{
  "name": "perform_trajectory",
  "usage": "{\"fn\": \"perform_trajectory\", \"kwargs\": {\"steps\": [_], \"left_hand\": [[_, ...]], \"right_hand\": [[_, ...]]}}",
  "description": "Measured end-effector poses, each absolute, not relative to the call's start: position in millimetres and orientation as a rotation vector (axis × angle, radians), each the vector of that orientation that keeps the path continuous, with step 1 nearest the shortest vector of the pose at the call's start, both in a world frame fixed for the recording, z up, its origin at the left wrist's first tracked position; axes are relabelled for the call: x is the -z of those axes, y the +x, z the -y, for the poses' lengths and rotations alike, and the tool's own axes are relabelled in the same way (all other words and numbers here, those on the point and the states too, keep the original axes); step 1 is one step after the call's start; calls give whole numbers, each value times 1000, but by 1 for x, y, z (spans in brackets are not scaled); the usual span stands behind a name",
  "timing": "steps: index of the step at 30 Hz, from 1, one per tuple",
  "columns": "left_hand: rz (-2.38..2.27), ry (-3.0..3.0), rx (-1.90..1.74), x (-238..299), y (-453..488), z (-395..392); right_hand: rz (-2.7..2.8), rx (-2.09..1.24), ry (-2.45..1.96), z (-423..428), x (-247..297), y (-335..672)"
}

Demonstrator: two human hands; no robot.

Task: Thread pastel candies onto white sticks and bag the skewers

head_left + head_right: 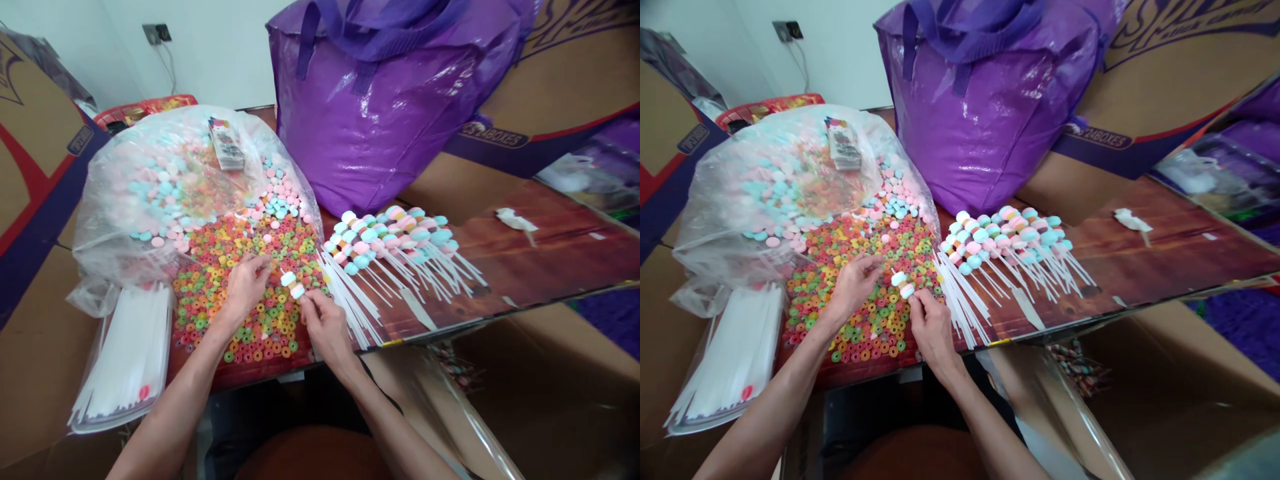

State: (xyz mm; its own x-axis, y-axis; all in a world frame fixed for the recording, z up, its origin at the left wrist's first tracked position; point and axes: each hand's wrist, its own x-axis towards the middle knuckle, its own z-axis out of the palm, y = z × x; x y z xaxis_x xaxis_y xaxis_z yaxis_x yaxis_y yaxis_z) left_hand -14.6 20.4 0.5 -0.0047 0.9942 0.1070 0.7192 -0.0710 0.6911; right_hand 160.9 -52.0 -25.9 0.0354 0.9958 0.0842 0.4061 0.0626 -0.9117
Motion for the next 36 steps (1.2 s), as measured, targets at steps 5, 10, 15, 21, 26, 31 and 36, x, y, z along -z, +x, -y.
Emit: {"fn": "perform_trajectory", "kwargs": {"steps": [5, 10, 15, 21, 26, 31, 36], "left_hand": [[-1779, 1902, -774, 0, -14, -24], [-1875, 2126, -488, -2, -6, -32], [-1888, 2249, -363, -4, -3, -33], [-1702, 2306, -481, 0, -6, -31], [-1555, 1815, -918, 4, -12, -24], [-1361, 1161, -1238, 6, -19, -17], [-1259, 985, -1315, 7, -21, -11]], "right_hand": [[1461, -881, -1480, 53, 28, 160], [1462, -897, -1479, 52, 30, 159], [1476, -886, -1470, 52, 29, 159], [1492, -867, -1474, 53, 26, 159], [1485, -884, -1432, 53, 26, 160], [1462, -957, -1353, 53, 23, 157], [1473, -961, -1335, 54, 20, 154]]}}
